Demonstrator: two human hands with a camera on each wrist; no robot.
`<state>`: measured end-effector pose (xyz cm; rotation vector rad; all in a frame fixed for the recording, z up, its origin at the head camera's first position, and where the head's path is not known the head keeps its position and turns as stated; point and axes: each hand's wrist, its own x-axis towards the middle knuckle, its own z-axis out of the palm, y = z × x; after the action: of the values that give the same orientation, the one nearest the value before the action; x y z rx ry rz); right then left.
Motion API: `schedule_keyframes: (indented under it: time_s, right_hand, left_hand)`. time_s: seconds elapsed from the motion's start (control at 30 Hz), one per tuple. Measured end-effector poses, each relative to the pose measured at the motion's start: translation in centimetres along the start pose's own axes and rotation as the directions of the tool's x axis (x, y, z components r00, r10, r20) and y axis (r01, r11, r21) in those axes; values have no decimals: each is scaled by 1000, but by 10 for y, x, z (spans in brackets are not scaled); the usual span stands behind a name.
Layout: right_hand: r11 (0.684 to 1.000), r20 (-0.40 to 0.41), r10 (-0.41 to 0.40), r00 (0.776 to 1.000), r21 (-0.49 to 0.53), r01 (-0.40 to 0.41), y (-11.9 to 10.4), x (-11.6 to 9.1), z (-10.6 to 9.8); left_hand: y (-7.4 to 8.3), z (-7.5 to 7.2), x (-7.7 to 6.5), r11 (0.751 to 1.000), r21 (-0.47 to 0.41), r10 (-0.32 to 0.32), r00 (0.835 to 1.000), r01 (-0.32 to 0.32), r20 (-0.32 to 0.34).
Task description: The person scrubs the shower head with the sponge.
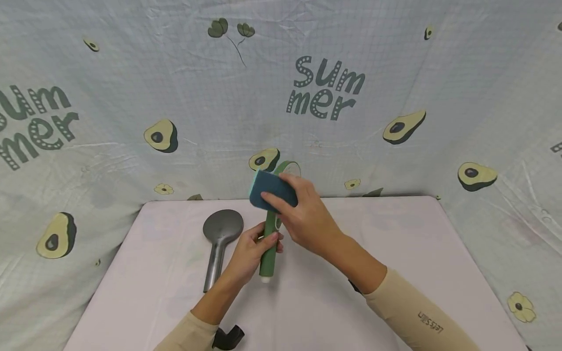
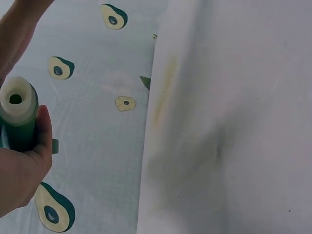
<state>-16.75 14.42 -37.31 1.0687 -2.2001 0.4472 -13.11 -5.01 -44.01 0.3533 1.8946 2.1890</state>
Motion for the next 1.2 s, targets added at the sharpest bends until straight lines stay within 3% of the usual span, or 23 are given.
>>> schedule_keyframes:
  time_s: [0.1,0.2,0.37,0.57,0.77,0.9,1.1,1.2]
  right_hand:
    - [996,49,-79,996,-47,81,-13,-9,10]
    - [994,81,-100,992,-26,103,-19,-14,15]
    - [997,54,-69,996,36,67,-9,-8,11]
    - [999,-14,-30,999,-16,30,10,13,-6]
    - [994,-74,8,997,-105,-15,23,32,-26]
    - [993,-80,56,995,-99,-63,29,36,-33]
    - [997,63,-15,998,-72,19,14,19,-15]
    - [997,138,-41,990,-62,50,0,6,-5]
  left_hand:
    - [-1,-1,-1,1000,-1,20,1000,-20,1]
    - [-3,-3,0,999,-6,48,999,-48,23]
    - [-3,-5,2,995,-54,94,983,-86,155]
    - [1,-6,2,997,-43,75,956,-65,284]
    - [2,-7,1,998,27,49,967,-57,250]
    - [2,-8,0,998,27,49,972,-56,232]
    - [-2,-9,2,999,3,50,977,-52,208]
    - [-4,-9,4,998,-23,56,985,-53,163]
